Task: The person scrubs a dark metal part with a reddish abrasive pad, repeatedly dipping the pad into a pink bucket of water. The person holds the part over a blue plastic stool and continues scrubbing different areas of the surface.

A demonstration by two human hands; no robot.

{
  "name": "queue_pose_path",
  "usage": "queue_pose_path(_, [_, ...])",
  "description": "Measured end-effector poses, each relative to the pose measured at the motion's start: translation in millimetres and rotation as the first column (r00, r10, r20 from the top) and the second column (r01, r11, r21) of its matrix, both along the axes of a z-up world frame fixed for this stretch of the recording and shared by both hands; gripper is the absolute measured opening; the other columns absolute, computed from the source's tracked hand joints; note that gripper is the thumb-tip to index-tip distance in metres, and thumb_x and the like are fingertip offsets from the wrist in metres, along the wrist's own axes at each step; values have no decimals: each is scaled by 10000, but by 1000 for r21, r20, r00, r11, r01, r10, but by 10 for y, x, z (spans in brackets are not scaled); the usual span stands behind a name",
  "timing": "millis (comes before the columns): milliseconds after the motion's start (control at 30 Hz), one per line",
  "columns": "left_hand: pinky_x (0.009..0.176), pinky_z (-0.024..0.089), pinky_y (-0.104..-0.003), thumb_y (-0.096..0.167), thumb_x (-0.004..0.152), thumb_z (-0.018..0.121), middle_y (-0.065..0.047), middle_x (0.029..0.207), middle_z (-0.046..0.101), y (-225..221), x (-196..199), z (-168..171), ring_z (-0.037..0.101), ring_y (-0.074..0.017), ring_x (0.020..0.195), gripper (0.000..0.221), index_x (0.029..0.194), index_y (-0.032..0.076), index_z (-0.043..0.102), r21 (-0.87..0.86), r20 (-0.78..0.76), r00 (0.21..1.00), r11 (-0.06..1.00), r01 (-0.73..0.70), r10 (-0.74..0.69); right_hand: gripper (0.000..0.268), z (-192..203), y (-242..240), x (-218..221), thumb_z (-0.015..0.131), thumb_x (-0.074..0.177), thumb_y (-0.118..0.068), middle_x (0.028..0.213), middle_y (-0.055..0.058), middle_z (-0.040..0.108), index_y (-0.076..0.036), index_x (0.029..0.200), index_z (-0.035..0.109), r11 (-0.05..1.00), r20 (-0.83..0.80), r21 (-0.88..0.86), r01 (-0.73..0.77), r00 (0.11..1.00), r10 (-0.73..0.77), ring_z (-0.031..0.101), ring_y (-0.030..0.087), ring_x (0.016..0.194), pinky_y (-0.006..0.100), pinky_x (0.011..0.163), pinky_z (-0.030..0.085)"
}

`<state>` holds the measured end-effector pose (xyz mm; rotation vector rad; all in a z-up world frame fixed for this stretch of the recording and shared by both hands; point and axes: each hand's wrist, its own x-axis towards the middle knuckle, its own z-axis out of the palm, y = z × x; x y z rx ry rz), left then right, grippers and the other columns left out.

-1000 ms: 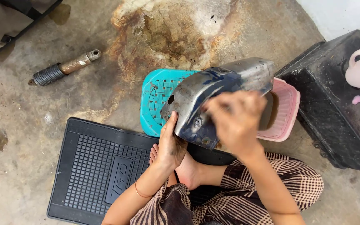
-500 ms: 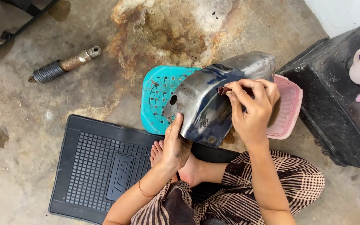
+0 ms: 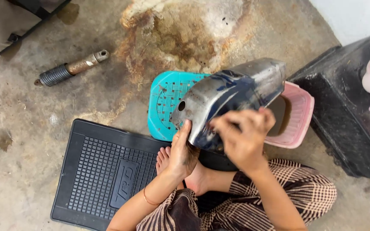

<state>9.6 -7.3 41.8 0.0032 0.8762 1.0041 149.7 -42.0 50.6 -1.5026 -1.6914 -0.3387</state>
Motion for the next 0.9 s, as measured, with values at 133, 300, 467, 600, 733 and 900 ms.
queue_pose_path(133, [628,643,-417,195,959,746,-236,726,721,-76,-1,-53,758,-355,655,418,640,22,539,-28,1,999,999,-42,42,131,52,80,220,685,1031,-77,1007,61,663,-79,1040,816,999,-127,22,44,991,-41,522,286,965,426,1010,389])
queue_pose_path(300, [615,634,-402,198,950,759,-215,687,701,-57,36,-88,751,-328,634,433,634,25,518,-37,-8,998,998,-58,58,187,-126,66,188,661,1007,-139,966,44,643,-172,867,780,999,-3,31,-22,1000,22,459,308,944,474,1004,305])
queue_pose_path(467, [606,643,-433,185,970,732,-222,675,697,-110,42,-158,750,-337,616,432,631,6,533,11,-5,998,998,-55,55,106,8,78,127,721,1002,-185,976,38,649,-147,975,816,997,-64,0,76,995,-76,489,289,957,444,1021,347])
queue_pose_path(600, [611,649,-435,181,976,725,-221,670,700,-247,21,-563,750,-321,608,440,623,9,527,11,-11,1000,1000,-26,26,163,-145,32,297,689,1017,-135,932,83,623,-123,908,810,992,0,-33,126,992,-126,478,328,907,478,967,365])
queue_pose_path(733, [631,652,-433,201,993,714,-191,701,722,-568,-36,-1254,749,-287,622,407,648,31,580,7,-60,997,999,54,-54,126,87,163,421,701,1076,-127,988,100,609,-59,1117,799,976,12,-63,210,978,-209,483,332,931,438,947,380])
queue_pose_path(900, [708,651,-450,240,990,701,-180,811,774,-335,51,-445,778,-279,742,293,802,16,707,74,-83,982,981,177,-171,138,150,124,448,706,1043,-139,899,69,620,-117,949,804,973,47,-183,139,990,-133,524,301,887,400,859,412])
